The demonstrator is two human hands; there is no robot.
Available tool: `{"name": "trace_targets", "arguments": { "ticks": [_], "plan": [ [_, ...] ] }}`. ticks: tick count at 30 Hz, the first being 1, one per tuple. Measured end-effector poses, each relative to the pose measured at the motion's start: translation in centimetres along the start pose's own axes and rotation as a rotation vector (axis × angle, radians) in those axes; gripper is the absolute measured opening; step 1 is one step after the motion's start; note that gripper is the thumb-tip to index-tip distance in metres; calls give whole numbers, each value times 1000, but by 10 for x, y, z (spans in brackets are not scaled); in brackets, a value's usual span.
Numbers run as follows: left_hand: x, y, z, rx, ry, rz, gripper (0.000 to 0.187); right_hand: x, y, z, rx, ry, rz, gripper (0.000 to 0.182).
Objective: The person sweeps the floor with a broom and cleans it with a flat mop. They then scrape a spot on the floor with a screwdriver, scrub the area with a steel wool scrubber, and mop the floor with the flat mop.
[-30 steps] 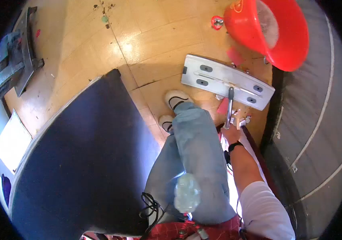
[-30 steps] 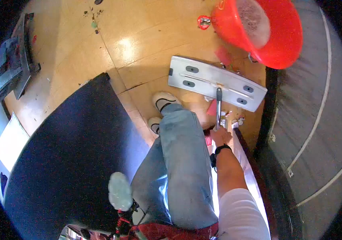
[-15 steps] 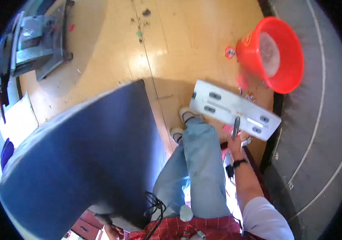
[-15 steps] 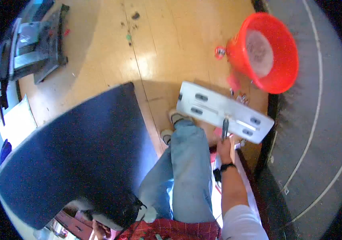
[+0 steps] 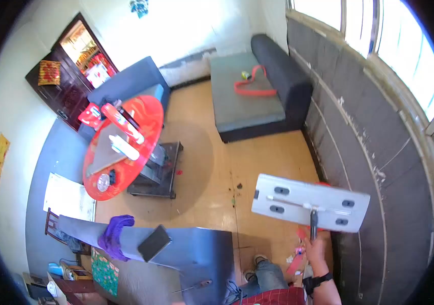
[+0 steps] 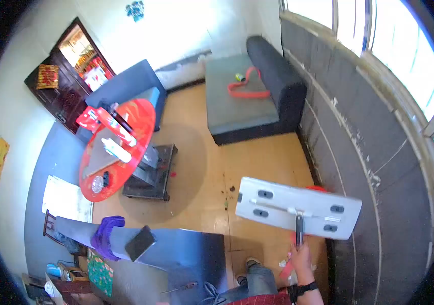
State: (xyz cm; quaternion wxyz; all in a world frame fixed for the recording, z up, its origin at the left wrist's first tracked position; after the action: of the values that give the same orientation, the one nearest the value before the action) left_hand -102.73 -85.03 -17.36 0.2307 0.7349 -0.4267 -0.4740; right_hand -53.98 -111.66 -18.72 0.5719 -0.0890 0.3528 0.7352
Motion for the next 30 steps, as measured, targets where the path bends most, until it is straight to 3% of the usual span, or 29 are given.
{"name": "trace_targets", "arguments": {
  "ticks": [1, 2, 3, 6, 7, 9, 12, 14, 17, 19, 22, 23, 25, 28, 30],
  "plan": [
    [-19, -4, -48, 20, 60, 56, 8, -9, 6, 34, 77, -82, 77, 43],
    [-30, -3, -82, 35, 123, 118, 23, -12, -15, 41, -150, 51, -33, 41],
    [-40, -2, -131, 203, 277, 187, 35, -13, -34, 45, -372, 188, -146, 41],
    [-35, -14, -259, 558, 228, 370, 26, -35, -31, 145, -428, 162, -113, 43],
    [-16, -27, -293, 637, 297, 507, 24, -35, -36, 170, -485, 139, -97, 43],
    [28, -52, -358, 713, 108, 645, 29, -28, -49, 214, -571, 93, -35, 41],
    [106, -113, -413, 790, 245, 483, 41, -7, -69, 270, -541, 14, 117, 41],
    [121, -131, -471, 1075, 370, 611, 54, 9, -72, 314, -619, 23, 127, 42],
    [99, -148, -522, 809, 223, 358, 61, 22, -90, 368, -589, 84, 148, 47],
    [84, -169, -542, 654, 786, 396, 49, 35, -118, 388, -611, 67, 118, 50],
    [78, -205, -579, 580, 952, 453, 53, 41, -149, 421, -634, 107, 221, 53],
    [74, -218, -590, 586, 959, 446, 53, 52, -166, 429, -614, 58, 347, 61],
    [54, -230, -603, 847, 924, 407, 64, 26, -152, 456, -963, 65, 308, 63],
    [8, -238, -628, 792, 976, 319, 53, -48, -130, 465, -1122, -191, 236, 63],
    [-27, -252, -648, 819, 984, 270, 46, -74, -151, 430, -1015, -166, 218, 64]
  ]
}}
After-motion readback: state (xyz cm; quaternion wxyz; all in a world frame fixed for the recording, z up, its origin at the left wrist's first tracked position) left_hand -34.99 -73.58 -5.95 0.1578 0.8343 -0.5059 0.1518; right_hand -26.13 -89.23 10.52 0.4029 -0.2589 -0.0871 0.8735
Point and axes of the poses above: each hand's wrist, its own y-axis away from the middle knuckle, its own x-axis out of the palm, z = x × y, the point moved 5 cm from there along -y, towards the middle knuckle, and after that the axes turned 1 degree about -y, right-handed, at the moved point
